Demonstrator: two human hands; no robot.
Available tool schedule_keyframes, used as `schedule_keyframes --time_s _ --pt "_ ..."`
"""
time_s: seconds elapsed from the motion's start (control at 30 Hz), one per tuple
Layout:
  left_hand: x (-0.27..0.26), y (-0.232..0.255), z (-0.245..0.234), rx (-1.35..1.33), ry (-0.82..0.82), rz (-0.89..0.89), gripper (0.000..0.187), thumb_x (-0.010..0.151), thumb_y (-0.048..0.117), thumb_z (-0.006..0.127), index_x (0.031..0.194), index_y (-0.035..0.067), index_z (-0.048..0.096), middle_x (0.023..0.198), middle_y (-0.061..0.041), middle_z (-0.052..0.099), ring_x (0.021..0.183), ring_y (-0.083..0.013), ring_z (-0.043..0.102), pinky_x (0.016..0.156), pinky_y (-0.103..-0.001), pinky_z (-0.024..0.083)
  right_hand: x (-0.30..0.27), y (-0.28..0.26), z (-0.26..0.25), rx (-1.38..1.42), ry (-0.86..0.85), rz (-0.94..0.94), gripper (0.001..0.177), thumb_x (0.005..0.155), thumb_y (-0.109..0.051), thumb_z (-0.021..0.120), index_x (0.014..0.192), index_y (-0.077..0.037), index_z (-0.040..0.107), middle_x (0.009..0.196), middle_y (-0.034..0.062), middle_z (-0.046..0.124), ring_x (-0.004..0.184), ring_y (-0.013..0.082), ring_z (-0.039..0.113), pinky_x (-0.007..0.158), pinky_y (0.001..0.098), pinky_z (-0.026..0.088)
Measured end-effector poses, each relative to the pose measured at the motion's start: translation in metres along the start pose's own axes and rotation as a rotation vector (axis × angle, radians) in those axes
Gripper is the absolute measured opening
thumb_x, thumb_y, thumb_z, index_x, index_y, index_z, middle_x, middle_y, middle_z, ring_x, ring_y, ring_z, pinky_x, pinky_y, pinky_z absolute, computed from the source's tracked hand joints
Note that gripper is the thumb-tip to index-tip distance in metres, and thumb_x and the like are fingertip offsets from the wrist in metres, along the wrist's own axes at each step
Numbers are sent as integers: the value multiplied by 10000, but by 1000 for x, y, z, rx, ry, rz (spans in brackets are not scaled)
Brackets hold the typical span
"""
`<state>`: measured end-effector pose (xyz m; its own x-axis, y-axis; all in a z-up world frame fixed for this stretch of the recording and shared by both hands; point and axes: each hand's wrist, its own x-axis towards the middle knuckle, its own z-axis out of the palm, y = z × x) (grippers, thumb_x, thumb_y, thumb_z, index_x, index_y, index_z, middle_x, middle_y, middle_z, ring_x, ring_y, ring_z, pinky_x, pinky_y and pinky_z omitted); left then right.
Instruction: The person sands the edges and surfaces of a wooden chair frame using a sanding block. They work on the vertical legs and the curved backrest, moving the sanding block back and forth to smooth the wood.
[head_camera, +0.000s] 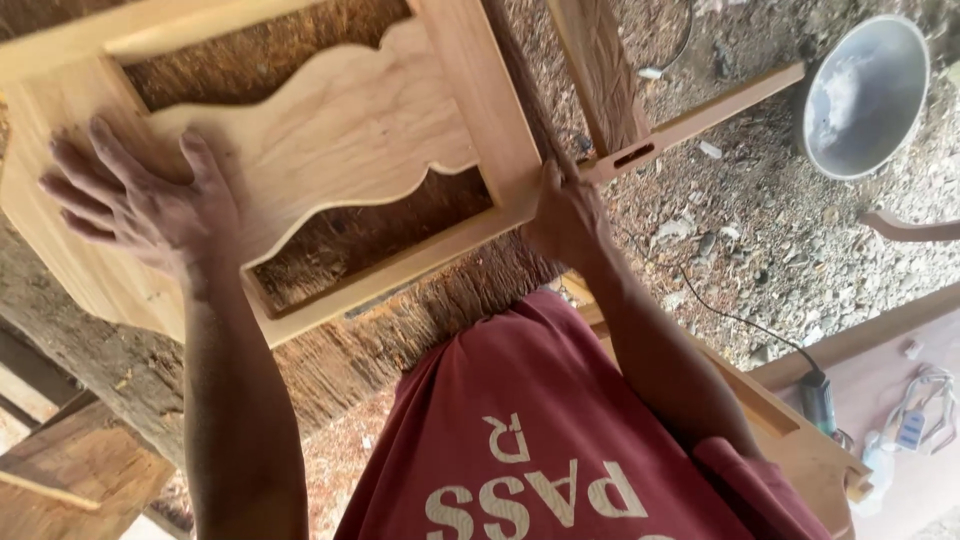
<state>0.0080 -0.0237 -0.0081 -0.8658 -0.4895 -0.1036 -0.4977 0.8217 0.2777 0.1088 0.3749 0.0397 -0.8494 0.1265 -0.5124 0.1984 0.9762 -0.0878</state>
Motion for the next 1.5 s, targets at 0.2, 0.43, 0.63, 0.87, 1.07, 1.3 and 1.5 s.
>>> schedule_keyframes --time_s 0.2,0.43,0.63,0.87,1.07,1.3,1.5 --pt "2 5 -3 4 -26 -21 1098 910 929 182 1711 196 345 1668 -95 91 1488 -401 -18 1250 -652 66 -4 -5 -11 113 11 3 704 664 132 570 1356 95 447 1409 198 505 953 270 550 768 408 543" --pt "3 2 3 24 -25 -31 1122 895 943 162 1731 216 343 1667 -63 62 1503 -372 -33 1268 -631 45 -1 -10 -17 107 -98 72 901 748 25 589 1563 104 214 1614 217 317 1250 373 507 1020 479 472" --pt "3 -3 5 72 -60 -56 1127 884 951 133 1740 237 300 1672 -63 33 1516 -368 -40 1291 -644 50 3 -4 -4 167 -44 98 399 766 28 614 1154 -19 534 1157 118 546 1006 283 534 938 455 491" --pt "7 -6 14 60 17 -12 1078 939 930 199 1722 206 357 1667 -70 99 1503 -379 5 1274 -649 91 -4 -18 -19 212 17 54 653 786 31 632 1386 98 382 1376 185 497 976 337 612 823 502 603" --pt "2 -3 8 38 -12 -27 1107 924 941 180 1742 215 344 1669 -51 61 1510 -368 -21 1278 -650 63 -27 -21 -14 67 -25 28 1003 695 -52 690 1536 180 196 1426 242 380 652 224 626 640 364 633" --pt "4 -3 12 -1 75 20 1127 892 943 171 1698 196 422 1654 -87 145 1495 -375 32 1257 -657 101 -17 -10 -11 61 -7 8 896 737 44 560 1544 157 185 1428 295 406 736 207 630 794 395 614" --pt "1 -7 10 46 44 0 1113 880 945 138 1697 232 385 1653 -106 139 1513 -394 78 1264 -667 138 -5 6 -4 93 72 -109 462 868 54 638 1299 147 499 1457 289 455 823 308 698 646 442 660"
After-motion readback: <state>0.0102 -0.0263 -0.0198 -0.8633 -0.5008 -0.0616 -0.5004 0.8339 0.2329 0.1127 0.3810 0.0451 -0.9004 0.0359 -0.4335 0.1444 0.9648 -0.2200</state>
